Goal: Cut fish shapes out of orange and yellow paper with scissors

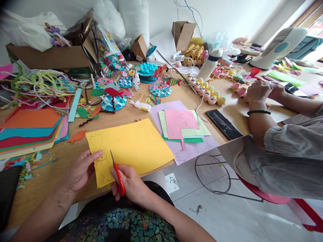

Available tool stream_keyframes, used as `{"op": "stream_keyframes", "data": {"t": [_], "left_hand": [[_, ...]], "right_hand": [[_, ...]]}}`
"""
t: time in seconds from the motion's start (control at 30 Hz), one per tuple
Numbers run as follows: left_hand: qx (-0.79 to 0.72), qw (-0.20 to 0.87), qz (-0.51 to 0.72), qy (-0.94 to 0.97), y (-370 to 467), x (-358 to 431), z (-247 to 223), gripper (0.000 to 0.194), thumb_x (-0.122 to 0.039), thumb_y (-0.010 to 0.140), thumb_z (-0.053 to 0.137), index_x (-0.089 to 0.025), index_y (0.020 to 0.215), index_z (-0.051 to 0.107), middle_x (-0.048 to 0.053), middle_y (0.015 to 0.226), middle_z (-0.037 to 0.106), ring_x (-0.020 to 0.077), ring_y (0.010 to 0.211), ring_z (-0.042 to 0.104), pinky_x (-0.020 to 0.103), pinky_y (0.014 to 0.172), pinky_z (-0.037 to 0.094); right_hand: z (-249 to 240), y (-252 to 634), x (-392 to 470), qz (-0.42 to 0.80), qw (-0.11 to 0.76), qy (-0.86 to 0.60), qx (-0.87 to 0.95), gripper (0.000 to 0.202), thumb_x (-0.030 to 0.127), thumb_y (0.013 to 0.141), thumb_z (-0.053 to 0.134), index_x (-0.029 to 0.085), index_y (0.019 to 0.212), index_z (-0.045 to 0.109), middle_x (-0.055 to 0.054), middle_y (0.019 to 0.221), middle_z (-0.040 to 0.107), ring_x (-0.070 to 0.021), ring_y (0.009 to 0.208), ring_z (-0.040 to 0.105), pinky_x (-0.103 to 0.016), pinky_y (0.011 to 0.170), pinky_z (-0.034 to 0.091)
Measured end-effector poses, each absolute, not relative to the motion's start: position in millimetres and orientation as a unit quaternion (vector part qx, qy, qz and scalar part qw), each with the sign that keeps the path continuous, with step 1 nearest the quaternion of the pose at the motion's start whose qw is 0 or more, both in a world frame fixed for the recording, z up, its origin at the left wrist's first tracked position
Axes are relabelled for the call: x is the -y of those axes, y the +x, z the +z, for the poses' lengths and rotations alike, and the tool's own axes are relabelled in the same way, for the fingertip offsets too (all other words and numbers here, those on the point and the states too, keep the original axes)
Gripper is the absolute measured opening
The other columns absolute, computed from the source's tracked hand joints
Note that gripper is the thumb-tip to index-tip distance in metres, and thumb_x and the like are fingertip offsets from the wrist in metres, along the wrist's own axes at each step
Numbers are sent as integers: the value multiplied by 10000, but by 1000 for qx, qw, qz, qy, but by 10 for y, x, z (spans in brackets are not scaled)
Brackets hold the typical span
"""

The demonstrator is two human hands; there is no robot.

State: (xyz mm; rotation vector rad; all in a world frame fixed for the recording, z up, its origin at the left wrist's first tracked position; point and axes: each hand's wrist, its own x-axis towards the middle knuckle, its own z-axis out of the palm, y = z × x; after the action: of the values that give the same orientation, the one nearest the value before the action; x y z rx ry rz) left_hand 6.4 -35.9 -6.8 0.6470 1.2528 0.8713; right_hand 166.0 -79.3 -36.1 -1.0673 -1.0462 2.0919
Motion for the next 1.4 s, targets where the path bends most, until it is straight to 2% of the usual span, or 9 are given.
{"op": "stream_keyframes", "data": {"t": [0.13, 0.37, 0.7, 0.9, 1.07, 1.27, 1.4], "left_hand": [[-550, 686, 380, 287, 86, 363, -64, 365, -331, 596, 775, -156, 913, 723, 60, 756, 768, 259, 719, 704, 279, 536, 506], [-536, 711, 355, 284, 84, 401, -65, 354, -315, 614, 763, -147, 922, 722, 73, 769, 767, 261, 713, 706, 352, 686, 539], [-534, 715, 353, 282, 74, 419, -59, 304, -320, 616, 758, -150, 866, 735, 71, 750, 765, 258, 684, 704, 346, 654, 544], [-531, 723, 345, 275, 69, 478, -81, 227, -308, 633, 756, -165, 809, 737, 53, 736, 765, 228, 615, 688, 334, 614, 549], [-520, 738, 343, 259, 71, 518, -84, 216, -306, 646, 750, -176, 818, 736, 50, 745, 766, 226, 603, 685, 339, 595, 550], [-521, 730, 354, 264, 59, 536, -130, 260, -304, 649, 752, -159, 865, 745, 64, 799, 770, 227, 684, 698, 315, 664, 547], [-537, 714, 358, 273, 44, 501, -108, 311, -334, 641, 766, -154, 893, 740, 72, 819, 770, 230, 699, 698, 303, 646, 545]], "right_hand": [[-328, 1702, 760, 782, 274, -385, 407, 519, 695, 799, 445, 182, 724, 456, 38, 513, 520, -85, 398, 473, -190, 386, 319], [-303, 1726, 716, 783, 288, -356, 420, 539, 690, 817, 422, 172, 695, 500, 21, 525, 524, -103, 444, 492, -222, 456, 366], [-353, 1667, 758, 781, 294, -382, 397, 527, 696, 795, 454, 179, 690, 468, 53, 466, 480, -76, 347, 422, -192, 347, 289], [-333, 1661, 727, 786, 315, -345, 405, 490, 638, 841, 452, 169, 708, 498, 27, 537, 511, -80, 405, 470, -196, 400, 325], [-303, 1634, 727, 789, 336, -334, 392, 490, 629, 840, 466, 159, 730, 552, 15, 564, 516, -79, 414, 456, -200, 403, 334], [-361, 1618, 738, 774, 319, -374, 400, 525, 680, 796, 481, 163, 711, 520, 37, 470, 480, -77, 348, 421, -184, 336, 291], [-397, 1619, 736, 771, 308, -378, 410, 528, 687, 795, 474, 166, 714, 502, 38, 466, 487, -81, 354, 435, -180, 337, 298]]}}
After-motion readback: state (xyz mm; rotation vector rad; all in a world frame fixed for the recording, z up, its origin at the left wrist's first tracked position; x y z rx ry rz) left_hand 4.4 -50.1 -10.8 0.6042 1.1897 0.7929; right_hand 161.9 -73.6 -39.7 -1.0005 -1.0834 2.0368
